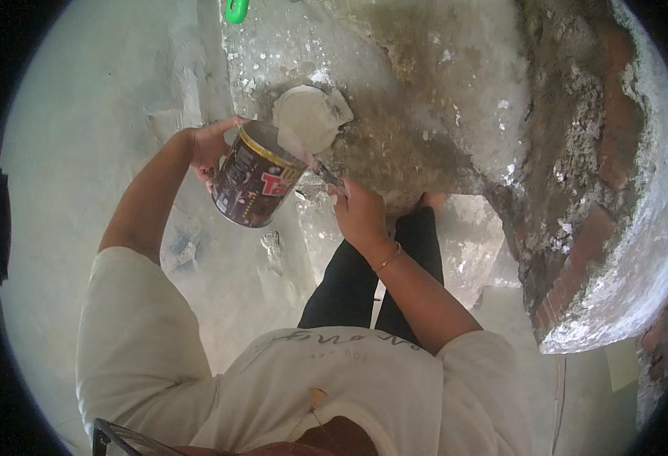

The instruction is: The person prepares a white filler paste by pouring water into a small bowl, adding powder from a container, and mixing it by hand with a putty knife before applying it to a wall.

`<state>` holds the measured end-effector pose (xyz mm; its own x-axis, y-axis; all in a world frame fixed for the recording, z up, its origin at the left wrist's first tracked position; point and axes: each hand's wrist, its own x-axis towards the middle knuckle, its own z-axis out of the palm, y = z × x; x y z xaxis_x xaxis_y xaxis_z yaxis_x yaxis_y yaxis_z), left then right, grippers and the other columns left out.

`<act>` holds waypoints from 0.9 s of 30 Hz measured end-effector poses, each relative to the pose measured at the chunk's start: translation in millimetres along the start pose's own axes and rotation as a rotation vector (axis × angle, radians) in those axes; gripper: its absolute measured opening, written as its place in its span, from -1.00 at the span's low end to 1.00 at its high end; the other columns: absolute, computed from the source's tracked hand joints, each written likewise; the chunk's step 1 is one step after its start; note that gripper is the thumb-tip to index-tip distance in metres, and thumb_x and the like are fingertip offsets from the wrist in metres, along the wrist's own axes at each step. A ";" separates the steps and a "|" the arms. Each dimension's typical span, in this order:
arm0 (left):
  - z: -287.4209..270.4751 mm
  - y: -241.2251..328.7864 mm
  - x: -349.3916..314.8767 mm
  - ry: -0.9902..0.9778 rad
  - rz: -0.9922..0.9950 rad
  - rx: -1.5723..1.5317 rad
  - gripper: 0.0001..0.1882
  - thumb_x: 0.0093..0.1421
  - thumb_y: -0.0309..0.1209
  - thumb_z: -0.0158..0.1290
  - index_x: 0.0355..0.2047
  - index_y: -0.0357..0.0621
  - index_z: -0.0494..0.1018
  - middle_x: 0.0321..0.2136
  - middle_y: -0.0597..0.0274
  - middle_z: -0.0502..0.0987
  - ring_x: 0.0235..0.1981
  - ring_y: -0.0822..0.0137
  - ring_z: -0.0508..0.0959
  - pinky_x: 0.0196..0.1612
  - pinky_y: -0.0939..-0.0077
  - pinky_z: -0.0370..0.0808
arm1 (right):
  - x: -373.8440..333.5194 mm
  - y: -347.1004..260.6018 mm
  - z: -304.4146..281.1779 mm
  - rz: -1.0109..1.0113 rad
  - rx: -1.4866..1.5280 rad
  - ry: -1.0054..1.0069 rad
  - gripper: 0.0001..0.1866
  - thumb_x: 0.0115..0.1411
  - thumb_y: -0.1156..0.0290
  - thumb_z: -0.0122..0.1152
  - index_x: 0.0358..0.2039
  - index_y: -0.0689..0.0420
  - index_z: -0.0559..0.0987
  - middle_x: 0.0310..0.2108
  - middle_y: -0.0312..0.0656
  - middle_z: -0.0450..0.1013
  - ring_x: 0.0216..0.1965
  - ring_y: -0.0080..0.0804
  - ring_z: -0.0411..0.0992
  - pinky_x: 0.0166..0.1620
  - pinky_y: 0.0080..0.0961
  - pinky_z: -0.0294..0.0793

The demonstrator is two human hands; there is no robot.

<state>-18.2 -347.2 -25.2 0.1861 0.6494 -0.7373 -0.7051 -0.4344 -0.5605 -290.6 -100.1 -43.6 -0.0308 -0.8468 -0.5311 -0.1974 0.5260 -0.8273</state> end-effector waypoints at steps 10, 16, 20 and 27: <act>16.3 15.5 -2.8 0.087 -0.021 0.003 0.13 -0.29 0.55 -0.24 0.23 0.16 0.12 0.11 -0.39 0.11 0.00 -0.44 0.26 -0.27 0.33 0.31 | 8.2 -2.3 -2.0 0.023 -0.066 -0.017 -0.85 0.05 0.38 0.13 -0.49 0.21 0.44 -0.58 0.09 0.40 -0.45 0.11 0.41 -0.40 -0.11 0.36; 14.4 12.2 13.1 0.132 -0.115 0.058 0.13 -0.38 0.59 -0.25 0.17 0.21 0.20 0.08 -0.41 0.14 -0.02 -0.40 0.28 -0.41 0.31 0.38 | 8.4 5.9 4.6 -0.022 -0.165 -0.026 -0.79 0.07 0.30 0.14 -0.48 0.20 0.45 -0.59 0.08 0.42 -0.46 0.11 0.43 -0.38 -0.08 0.38; 11.8 4.3 5.9 0.093 -0.089 0.031 0.12 -0.38 0.59 -0.24 0.16 0.23 0.21 0.10 -0.40 0.13 -0.02 -0.40 0.28 -0.42 0.31 0.38 | 4.2 -7.4 -4.2 0.045 -0.136 -0.077 -0.77 0.07 0.28 0.14 -0.46 0.20 0.45 -0.57 0.09 0.43 -0.45 0.11 0.43 -0.36 -0.09 0.39; 32.6 -20.9 29.5 0.127 -0.015 -0.014 0.09 -0.31 0.55 -0.21 0.12 0.08 0.18 0.09 -0.47 0.09 -0.12 -0.40 0.35 -0.42 0.24 0.43 | -0.1 5.1 -3.3 0.006 -0.299 -0.121 -0.78 0.07 0.28 0.15 -0.46 0.20 0.44 -0.56 0.09 0.43 -0.44 0.12 0.43 -0.36 -0.07 0.39</act>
<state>-20.3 -298.6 -22.8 0.2825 0.5720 -0.7701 -0.6920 -0.4344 -0.5765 -294.9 -97.7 -47.2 0.0798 -0.8186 -0.5688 -0.4774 0.4696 -0.7427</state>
